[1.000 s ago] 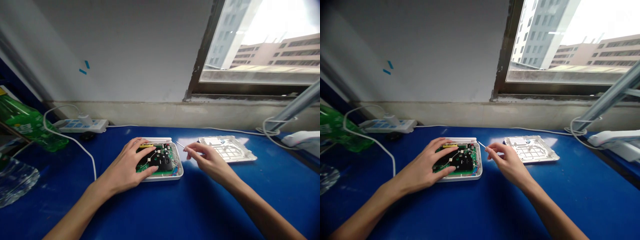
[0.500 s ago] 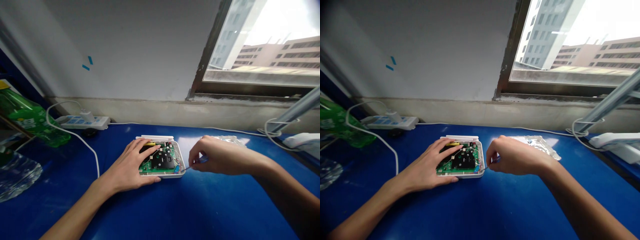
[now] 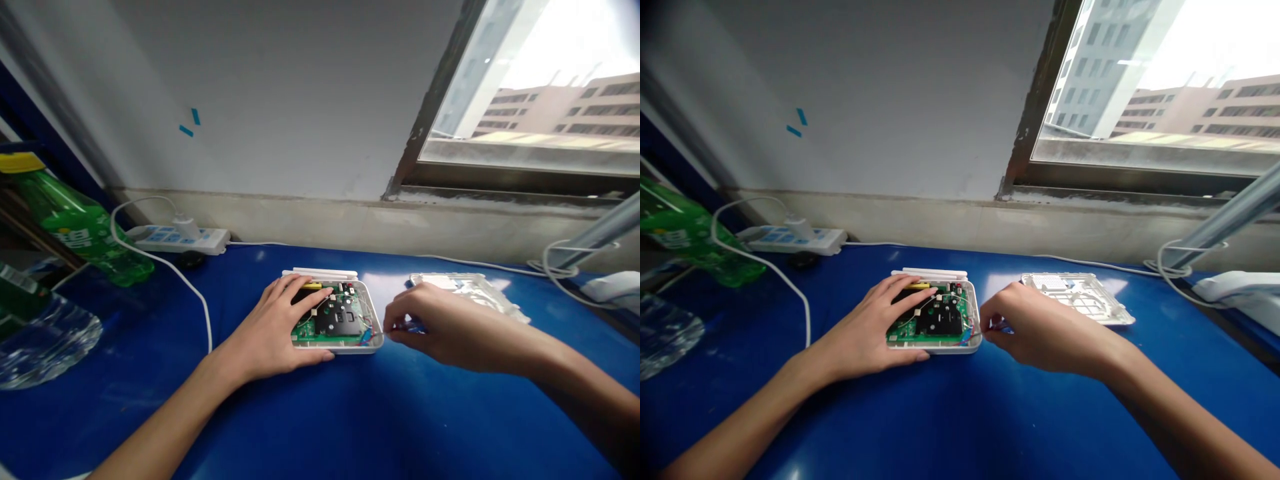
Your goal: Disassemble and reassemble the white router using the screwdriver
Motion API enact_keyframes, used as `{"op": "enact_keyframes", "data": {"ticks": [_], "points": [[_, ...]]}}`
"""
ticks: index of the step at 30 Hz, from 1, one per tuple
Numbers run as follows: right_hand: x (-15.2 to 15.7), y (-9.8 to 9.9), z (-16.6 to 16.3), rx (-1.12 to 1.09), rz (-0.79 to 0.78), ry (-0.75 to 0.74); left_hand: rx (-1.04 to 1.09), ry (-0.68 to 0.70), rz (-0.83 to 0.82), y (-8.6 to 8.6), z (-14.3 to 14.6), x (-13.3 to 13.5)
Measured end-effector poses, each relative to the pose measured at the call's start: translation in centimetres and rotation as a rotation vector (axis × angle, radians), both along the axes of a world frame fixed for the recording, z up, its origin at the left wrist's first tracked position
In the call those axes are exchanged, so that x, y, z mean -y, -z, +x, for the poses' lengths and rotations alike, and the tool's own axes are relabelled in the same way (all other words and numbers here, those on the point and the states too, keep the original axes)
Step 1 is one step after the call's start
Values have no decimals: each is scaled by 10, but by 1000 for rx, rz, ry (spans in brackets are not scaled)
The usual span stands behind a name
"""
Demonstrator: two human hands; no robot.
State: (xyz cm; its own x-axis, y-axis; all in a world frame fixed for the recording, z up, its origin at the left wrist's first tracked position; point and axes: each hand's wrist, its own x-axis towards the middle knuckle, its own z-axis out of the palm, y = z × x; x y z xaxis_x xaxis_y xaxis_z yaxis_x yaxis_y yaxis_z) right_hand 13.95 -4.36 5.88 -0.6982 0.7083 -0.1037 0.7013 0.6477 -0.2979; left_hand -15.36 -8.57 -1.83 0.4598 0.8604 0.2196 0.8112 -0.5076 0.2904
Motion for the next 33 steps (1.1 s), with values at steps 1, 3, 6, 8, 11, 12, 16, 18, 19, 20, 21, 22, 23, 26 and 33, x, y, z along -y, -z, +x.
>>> {"op": "enact_keyframes", "data": {"ticks": [1, 3, 6, 8, 11, 12, 16, 18, 19, 20, 21, 22, 23, 26, 33], "points": [[1, 0, 2, -2, -13, 18, 0, 2, -4, 0, 0, 0], [3, 0, 4, 2, -43, 55, 6, 1, -10, -1, 1, -1], [6, 2, 6, 3, -93, 93, 13, -2, -14, -1, 0, -1], [7, 5, 8, -12, -100, 108, 12, -3, -16, -1, 0, -1], [7, 10, 10, -47, -100, 146, 10, -11, -24, 0, 0, 0], [7, 13, 11, -68, -121, 157, 12, -14, -28, 0, 0, 0], [5, 30, 17, -260, -339, 186, 51, 0, -62, -4, -2, -2], [6, 43, 21, -387, -447, 217, 87, 18, -92, -6, -7, -4], [7, 49, 22, -441, -480, 235, 104, 27, -105, -7, -10, -6], [9, 55, 24, -484, -500, 252, 116, 33, -112, -9, -13, -7], [10, 58, 26, -510, -507, 267, 124, 40, -112, -9, -16, -9], [11, 60, 28, -517, -506, 274, 126, 47, -106, -10, -18, -11], [12, 58, 31, -504, -500, 272, 124, 55, -97, -10, -20, -12], [9, 39, 46, -374, -437, 227, 102, 97, -52, -9, -24, -15], [-1, 25, 37, -196, 25, 435, 154, 162, 32, -6, -26, -18]]}}
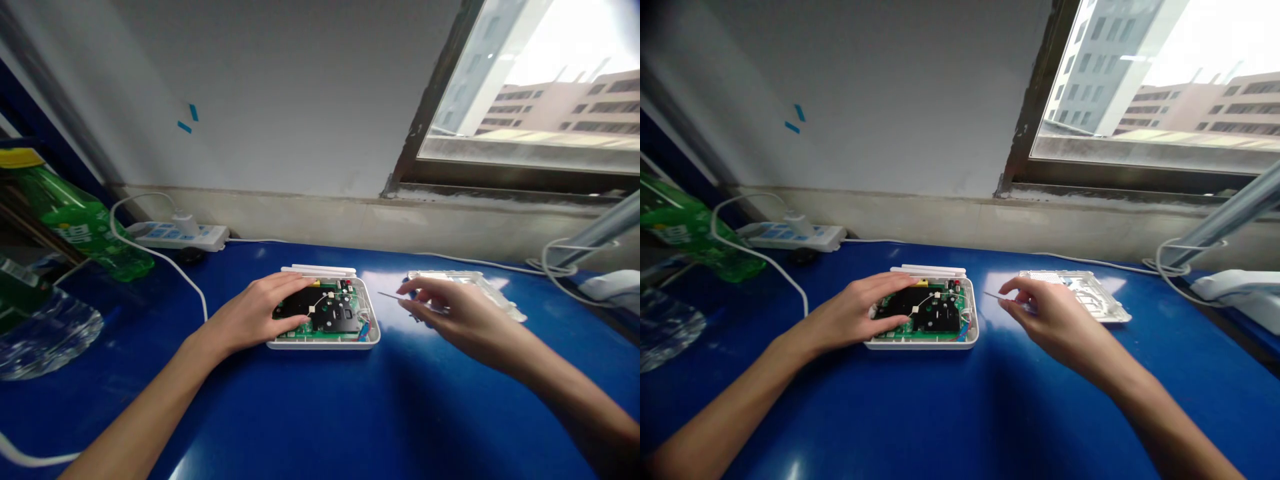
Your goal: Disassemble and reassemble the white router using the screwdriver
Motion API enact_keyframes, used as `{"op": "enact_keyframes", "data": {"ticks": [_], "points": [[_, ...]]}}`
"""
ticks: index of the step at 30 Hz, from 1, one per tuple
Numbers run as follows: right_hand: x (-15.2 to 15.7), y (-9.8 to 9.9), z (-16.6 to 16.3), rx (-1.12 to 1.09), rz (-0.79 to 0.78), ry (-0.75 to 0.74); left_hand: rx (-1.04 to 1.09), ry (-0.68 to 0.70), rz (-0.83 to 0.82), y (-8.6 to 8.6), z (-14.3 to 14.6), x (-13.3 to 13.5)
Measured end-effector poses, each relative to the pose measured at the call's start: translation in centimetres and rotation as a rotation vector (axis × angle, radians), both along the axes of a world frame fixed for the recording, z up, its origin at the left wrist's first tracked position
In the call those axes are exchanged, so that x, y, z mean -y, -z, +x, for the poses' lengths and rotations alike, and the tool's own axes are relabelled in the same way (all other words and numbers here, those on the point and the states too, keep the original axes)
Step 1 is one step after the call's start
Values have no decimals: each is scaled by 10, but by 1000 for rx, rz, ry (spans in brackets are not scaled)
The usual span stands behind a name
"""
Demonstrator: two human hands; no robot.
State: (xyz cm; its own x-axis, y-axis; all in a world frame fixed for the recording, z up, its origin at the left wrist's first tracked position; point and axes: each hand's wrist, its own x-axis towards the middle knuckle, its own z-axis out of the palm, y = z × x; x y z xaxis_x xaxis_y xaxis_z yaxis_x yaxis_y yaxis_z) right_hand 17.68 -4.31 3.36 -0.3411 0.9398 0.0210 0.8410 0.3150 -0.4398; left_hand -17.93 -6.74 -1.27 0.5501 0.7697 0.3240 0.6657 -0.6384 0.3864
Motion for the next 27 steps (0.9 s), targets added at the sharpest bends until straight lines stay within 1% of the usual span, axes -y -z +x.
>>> {"op": "enact_keyframes", "data": {"ticks": [1, 2, 5, 7, 10, 13, 15, 18, 20, 23, 25, 27], "points": [[0, 8, -8, 35, 63, 32, 7, 2, -9, 0, 0, 0], [1, 17, -16, 71, 84, 23, 13, -2, -20, -1, -1, 0], [3, 40, -34, 148, 87, -21, 26, -19, -51, -2, 0, 1], [3, 46, -39, 190, 76, -45, 37, -24, -52, -3, 0, 1], [1, 42, -39, 195, 27, -92, 46, -21, -42, -3, 2, 1], [-6, 27, -38, 178, 22, -103, 48, -16, -38, -2, 2, 1], [-18, 17, -40, 154, 61, -72, 50, -20, -31, -2, 2, 1], [-46, 9, -48, 111, 126, 50, 50, -30, -24, -3, 3, 2], [-68, 10, -57, 86, 115, 70, 46, -40, -27, -4, 3, 3], [-95, 18, -72, 68, 31, 49, 35, -47, -40, -4, 3, 3], [-104, 23, -78, 58, -35, 48, 30, -46, -48, -4, 3, 3], [-105, 24, -79, 54, -111, 65, 30, -51, -52, -4, 4, 4]]}}
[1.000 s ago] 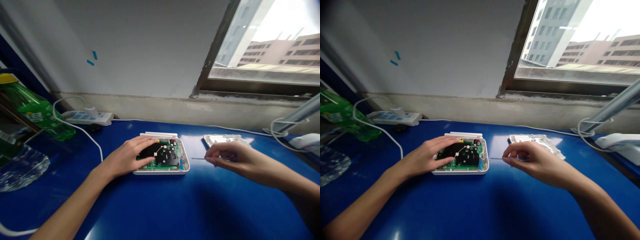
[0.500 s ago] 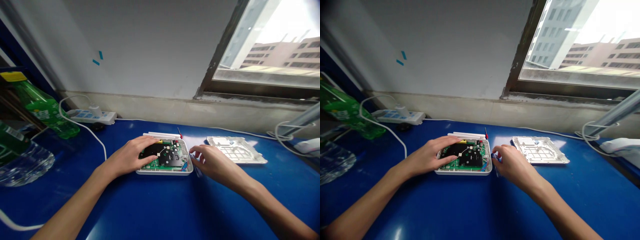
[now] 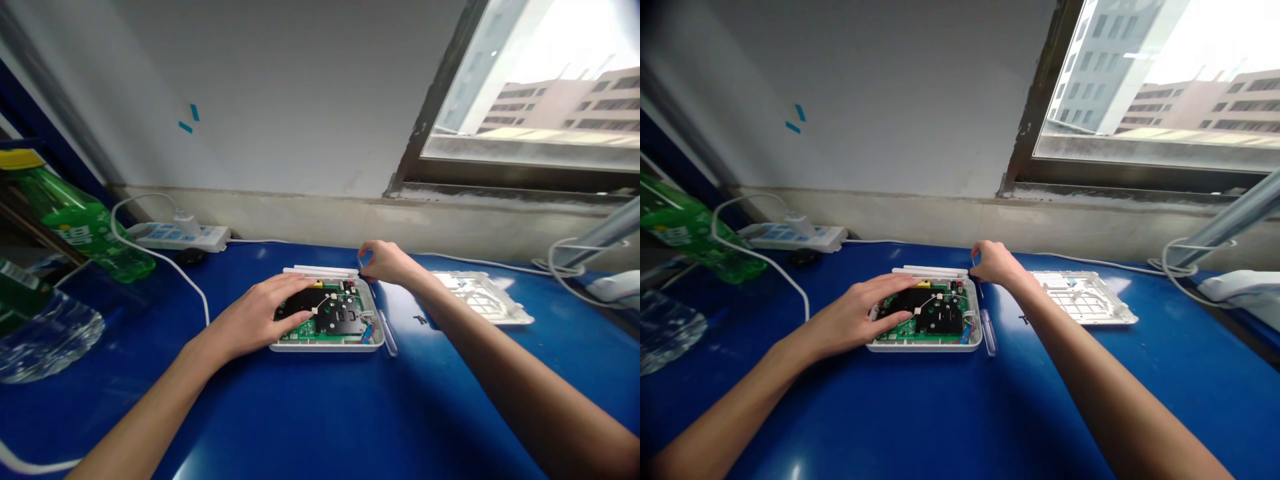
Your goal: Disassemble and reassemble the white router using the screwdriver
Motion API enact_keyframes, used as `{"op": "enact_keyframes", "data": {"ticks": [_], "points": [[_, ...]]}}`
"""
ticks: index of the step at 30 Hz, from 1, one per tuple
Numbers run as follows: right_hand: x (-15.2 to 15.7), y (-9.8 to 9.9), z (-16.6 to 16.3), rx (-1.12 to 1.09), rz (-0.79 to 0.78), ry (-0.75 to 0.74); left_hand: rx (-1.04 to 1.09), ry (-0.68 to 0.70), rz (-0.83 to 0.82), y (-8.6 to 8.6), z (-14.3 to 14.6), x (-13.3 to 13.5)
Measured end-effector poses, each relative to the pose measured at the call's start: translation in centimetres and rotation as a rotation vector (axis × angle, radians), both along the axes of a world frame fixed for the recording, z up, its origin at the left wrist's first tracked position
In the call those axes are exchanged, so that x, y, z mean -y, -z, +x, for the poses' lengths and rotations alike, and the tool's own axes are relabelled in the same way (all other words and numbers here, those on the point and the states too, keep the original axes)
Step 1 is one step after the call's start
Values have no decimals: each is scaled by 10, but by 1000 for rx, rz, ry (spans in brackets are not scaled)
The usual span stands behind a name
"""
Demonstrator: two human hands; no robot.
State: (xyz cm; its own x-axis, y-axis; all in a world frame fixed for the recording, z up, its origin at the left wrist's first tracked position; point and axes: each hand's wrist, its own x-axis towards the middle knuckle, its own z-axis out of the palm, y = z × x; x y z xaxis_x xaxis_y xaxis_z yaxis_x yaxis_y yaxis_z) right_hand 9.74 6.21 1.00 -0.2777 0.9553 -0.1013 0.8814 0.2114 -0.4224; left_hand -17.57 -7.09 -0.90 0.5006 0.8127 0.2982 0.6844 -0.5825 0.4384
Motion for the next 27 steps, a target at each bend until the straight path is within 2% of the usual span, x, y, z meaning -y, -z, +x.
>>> {"op": "enact_keyframes", "data": {"ticks": [5, 10, 14, 20, 27], "points": [[13, -7, 17, -77, -173, 67, -7, -10, -12, 0, 1, 1], [21, -9, 37, -239, -177, 31, -28, -25, -16, 0, 1, 0], [25, -9, 34, -308, -179, 9, -31, -44, -18, 1, 1, 0], [34, -8, 22, -284, -251, -26, -25, -31, -25, 1, 2, 1], [37, -8, 31, -251, -320, -118, -31, -29, -33, 0, 3, 0]]}}
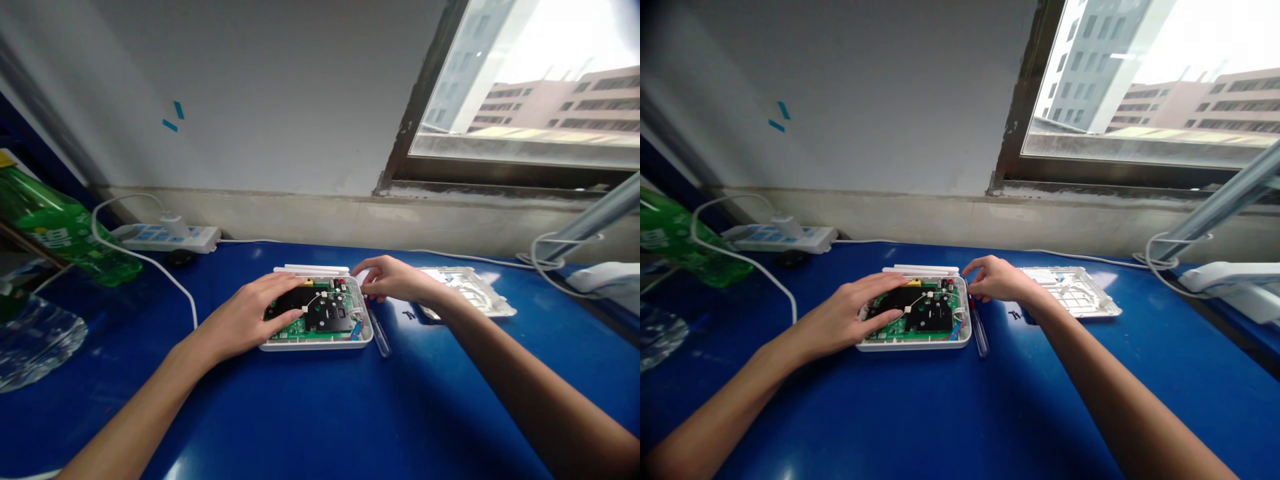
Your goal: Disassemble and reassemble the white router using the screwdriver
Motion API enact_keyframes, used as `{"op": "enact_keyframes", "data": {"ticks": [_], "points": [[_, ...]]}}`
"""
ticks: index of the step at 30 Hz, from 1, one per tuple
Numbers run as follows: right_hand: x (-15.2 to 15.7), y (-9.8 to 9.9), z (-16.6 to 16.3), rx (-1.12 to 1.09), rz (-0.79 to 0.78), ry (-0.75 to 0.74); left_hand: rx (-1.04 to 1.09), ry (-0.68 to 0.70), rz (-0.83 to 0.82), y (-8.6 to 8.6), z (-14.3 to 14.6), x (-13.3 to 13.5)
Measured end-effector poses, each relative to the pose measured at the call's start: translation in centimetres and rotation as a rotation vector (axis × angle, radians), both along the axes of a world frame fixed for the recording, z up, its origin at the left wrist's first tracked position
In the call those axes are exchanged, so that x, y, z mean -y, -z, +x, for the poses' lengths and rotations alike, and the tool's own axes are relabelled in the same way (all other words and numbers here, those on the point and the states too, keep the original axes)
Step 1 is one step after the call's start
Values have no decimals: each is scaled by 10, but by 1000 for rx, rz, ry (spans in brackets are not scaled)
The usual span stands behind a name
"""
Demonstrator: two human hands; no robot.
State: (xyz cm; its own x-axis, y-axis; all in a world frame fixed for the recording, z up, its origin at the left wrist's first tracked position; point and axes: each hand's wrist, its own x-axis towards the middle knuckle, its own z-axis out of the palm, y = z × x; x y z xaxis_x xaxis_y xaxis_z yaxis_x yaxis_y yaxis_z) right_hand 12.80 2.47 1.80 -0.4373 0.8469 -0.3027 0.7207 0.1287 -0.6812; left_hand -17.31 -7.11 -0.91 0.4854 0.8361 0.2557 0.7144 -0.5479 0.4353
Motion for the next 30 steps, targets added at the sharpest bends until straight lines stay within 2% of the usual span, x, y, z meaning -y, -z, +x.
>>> {"op": "enact_keyframes", "data": {"ticks": [8, 13, 15, 20, 27, 30], "points": [[16, -4, 14, 38, 37, -32, 11, -10, -2, 0, 0, 1], [42, -7, 27, 144, 88, -175, 16, -2, 3, -1, 1, 1], [52, -3, 30, 162, 125, -188, 13, -5, 7, 0, 1, 0], [62, 9, 32, 64, 177, -155, 7, -19, 22, 1, 0, 0], [69, 16, 31, 136, 358, -48, -18, -13, 55, 2, -1, 0], [72, 18, 28, 116, 378, 6, -20, -8, 55, 3, -1, -1]]}}
